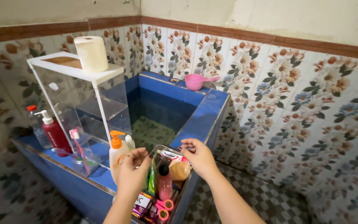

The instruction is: Organizing and sorting various toiletries including toothbrushes and lotion bottles in a bathroom.

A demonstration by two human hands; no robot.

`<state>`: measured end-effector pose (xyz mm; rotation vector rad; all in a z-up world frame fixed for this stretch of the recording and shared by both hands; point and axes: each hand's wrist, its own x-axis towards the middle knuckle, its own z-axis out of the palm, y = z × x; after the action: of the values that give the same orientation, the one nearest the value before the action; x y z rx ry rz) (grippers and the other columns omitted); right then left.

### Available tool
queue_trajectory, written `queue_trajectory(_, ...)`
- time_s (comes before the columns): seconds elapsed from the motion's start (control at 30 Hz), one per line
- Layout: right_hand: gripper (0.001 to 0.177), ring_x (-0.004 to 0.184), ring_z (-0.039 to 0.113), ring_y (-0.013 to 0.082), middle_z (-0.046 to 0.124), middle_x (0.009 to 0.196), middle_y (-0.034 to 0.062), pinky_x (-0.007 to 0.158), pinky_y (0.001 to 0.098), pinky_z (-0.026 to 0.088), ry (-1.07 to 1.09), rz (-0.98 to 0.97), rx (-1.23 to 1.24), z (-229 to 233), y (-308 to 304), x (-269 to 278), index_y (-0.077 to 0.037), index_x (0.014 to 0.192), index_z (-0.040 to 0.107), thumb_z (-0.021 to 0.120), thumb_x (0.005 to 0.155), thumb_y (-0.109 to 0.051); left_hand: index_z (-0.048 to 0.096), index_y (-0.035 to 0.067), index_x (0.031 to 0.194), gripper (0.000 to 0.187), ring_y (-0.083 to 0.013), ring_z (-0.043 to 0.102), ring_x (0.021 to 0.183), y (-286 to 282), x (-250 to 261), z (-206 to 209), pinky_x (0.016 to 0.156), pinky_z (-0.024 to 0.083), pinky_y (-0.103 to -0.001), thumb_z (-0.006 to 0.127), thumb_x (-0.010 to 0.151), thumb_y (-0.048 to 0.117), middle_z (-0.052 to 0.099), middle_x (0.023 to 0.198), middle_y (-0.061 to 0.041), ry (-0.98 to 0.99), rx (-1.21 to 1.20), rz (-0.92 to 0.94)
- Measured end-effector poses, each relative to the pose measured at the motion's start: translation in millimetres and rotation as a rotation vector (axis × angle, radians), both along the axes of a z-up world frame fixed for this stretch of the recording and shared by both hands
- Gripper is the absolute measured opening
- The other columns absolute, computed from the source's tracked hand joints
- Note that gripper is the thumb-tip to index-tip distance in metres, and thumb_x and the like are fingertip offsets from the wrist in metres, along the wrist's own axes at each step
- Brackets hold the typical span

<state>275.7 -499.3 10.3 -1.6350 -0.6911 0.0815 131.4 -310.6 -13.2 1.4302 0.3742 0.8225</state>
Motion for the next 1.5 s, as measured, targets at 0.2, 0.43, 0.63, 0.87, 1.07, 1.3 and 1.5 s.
queue_trajectory(0.2, 0.031, 0.089, 0.067, 0.0101, 0.073, 0.100, 0.0059, 0.082, 0.0264, 0.056, -0.007, -0.024, -0.042, 24, 18, 15, -0.002, 0.116, 0.069, 0.076, 0.088, -0.011, 0.062, 0.000, 0.118, 0.035, -0.0131, 0.068, 0.098, 16, 28, 5, 0.087, 0.055, -0.027, 0.075, 0.086, 0.007, 0.069, 0.106, -0.005, -0.053, -0.092, -0.089)
queue_trajectory(0.43, 0.032, 0.086, 0.067, 0.0107, 0.074, 0.100, 0.0034, 0.080, 0.0263, 0.056, -0.035, -0.027, -0.074, 43, 43, 27, -0.003, 0.118, 0.069, 0.073, 0.088, -0.012, 0.062, 0.001, 0.119, 0.035, -0.0119, 0.067, 0.100, 22, 41, 36, 0.087, 0.054, -0.025, 0.074, 0.087, 0.008, 0.070, 0.108, -0.005, -0.049, -0.017, -0.122)
queue_trajectory(0.63, 0.031, 0.089, 0.068, 0.0094, 0.073, 0.099, 0.0037, 0.082, 0.0252, 0.057, -0.009, 0.045, -0.063, 27, 70, 49, -0.002, 0.117, 0.069, 0.075, 0.088, -0.012, 0.062, 0.001, 0.119, 0.037, -0.0137, 0.068, 0.100, 33, 50, 35, 0.086, 0.055, -0.026, 0.076, 0.085, 0.008, 0.071, 0.108, -0.006, -0.034, -0.034, -0.090)
queue_trajectory(0.87, 0.031, 0.088, 0.067, 0.0091, 0.072, 0.099, 0.0026, 0.082, 0.0248, 0.057, 0.044, 0.249, -0.007, 17, 94, 91, -0.003, 0.117, 0.069, 0.075, 0.088, -0.011, 0.065, 0.002, 0.118, 0.039, -0.0148, 0.071, 0.102, 21, 56, 44, 0.086, 0.056, -0.027, 0.078, 0.083, 0.013, 0.074, 0.108, -0.008, 0.077, 0.035, 0.123)
queue_trajectory(1.07, 0.031, 0.086, 0.064, 0.0078, 0.072, 0.098, 0.0012, 0.080, 0.0241, 0.055, 0.019, 0.414, -0.057, 25, 104, 107, -0.004, 0.116, 0.070, 0.076, 0.088, -0.013, 0.064, 0.002, 0.119, 0.040, -0.0151, 0.071, 0.105, 0, 54, 43, 0.086, 0.055, -0.029, 0.078, 0.084, 0.015, 0.073, 0.110, -0.007, 0.098, 0.005, 0.316)
queue_trajectory(1.3, 0.032, 0.087, 0.064, 0.0076, 0.072, 0.097, 0.0006, 0.081, 0.0241, 0.055, 0.023, 0.571, -0.065, 15, 100, 112, -0.004, 0.116, 0.071, 0.077, 0.087, -0.015, 0.063, 0.000, 0.118, 0.038, -0.0155, 0.072, 0.106, -31, 33, 16, 0.088, 0.057, -0.029, 0.076, 0.085, 0.013, 0.072, 0.111, -0.008, 0.060, -0.003, 0.504)
queue_trajectory(1.5, 0.031, 0.086, 0.066, 0.0081, 0.073, 0.096, 0.0010, 0.079, 0.0238, 0.055, 0.099, 0.654, -0.071, -24, 110, 109, -0.003, 0.115, 0.070, 0.077, 0.086, -0.014, 0.063, 0.001, 0.120, 0.039, -0.0170, 0.072, 0.101, -45, 13, -1, 0.087, 0.056, -0.029, 0.076, 0.084, 0.012, 0.075, 0.108, -0.010, 0.047, -0.128, 0.574)
